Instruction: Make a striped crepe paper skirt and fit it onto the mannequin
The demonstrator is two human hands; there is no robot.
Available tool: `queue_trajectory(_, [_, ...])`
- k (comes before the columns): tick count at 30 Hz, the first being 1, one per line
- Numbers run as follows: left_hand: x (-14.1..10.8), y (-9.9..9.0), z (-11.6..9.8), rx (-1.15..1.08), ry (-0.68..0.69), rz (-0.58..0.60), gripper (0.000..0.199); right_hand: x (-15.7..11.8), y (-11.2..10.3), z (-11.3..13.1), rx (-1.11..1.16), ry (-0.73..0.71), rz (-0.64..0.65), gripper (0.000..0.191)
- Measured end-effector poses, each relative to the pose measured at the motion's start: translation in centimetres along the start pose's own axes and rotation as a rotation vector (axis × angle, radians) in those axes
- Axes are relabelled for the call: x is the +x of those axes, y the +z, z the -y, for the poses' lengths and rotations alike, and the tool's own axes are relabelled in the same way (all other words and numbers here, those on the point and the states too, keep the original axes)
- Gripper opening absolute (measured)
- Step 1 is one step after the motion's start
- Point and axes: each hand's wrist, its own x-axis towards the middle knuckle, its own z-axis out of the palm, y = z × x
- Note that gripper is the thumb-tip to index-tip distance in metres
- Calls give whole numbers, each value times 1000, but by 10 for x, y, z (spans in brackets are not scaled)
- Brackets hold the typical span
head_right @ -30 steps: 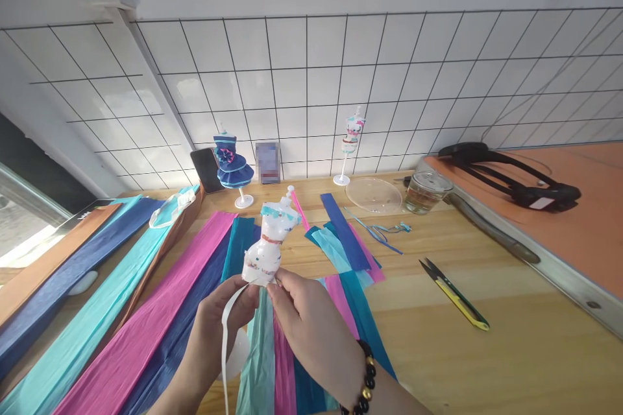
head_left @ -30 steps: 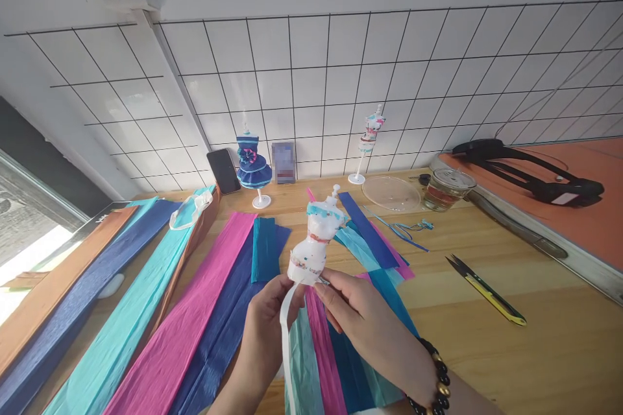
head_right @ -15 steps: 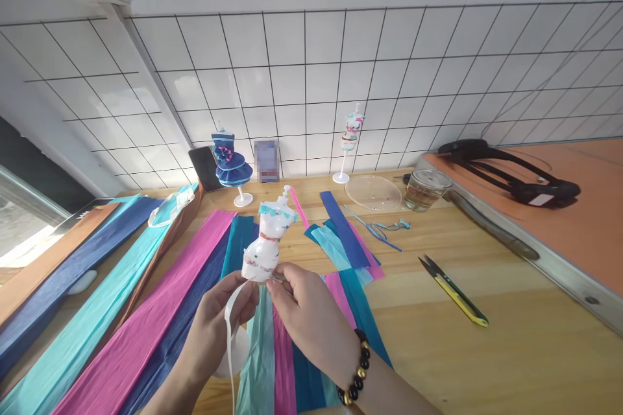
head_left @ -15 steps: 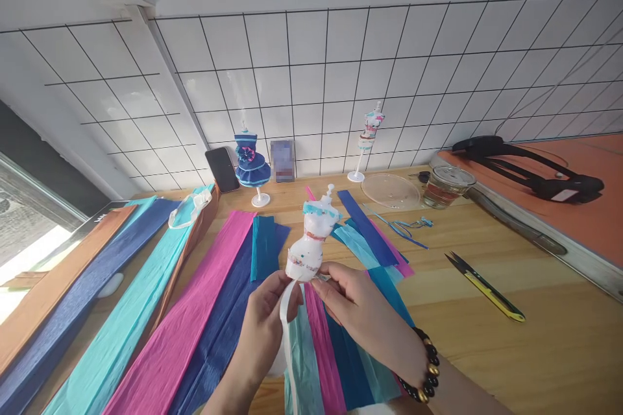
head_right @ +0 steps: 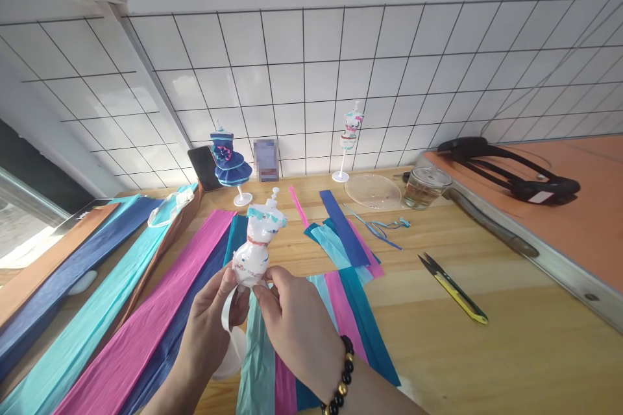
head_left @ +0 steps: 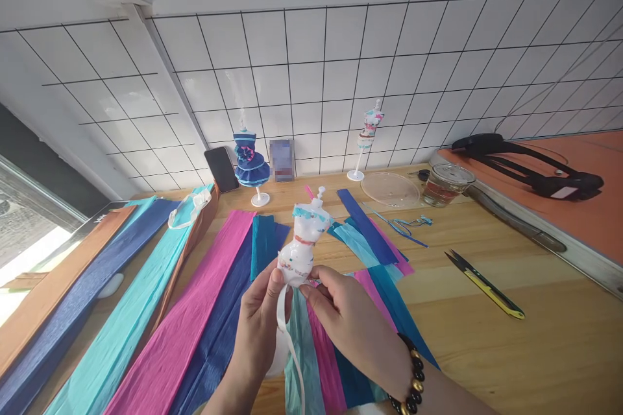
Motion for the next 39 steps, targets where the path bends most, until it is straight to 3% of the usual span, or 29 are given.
queue_trajectory(8, [2,-3,5,-241,-145,123,34,-1,-7,4,119,-12,92,26])
queue_trajectory(13, [3,0,4,-276,-151,59,39,-8,-9,6,32,-36,81,28])
queue_trajectory(19, [0,3,4,-286,-172,14,39,-8,-8,4,-26,23,52,50])
queue_trajectory(25, [4,-1,7,-303,-214,10,34,-12,-8,4,2,-14,40,40])
queue_trajectory(34, [1,2,-1,-318,-269,4,32,-15,-8,9,-182,-63,-56,21])
queue_trajectory(39, [1,-2,5,-389,-324,87,33,-12,-7,12,-233,-74,-68,17])
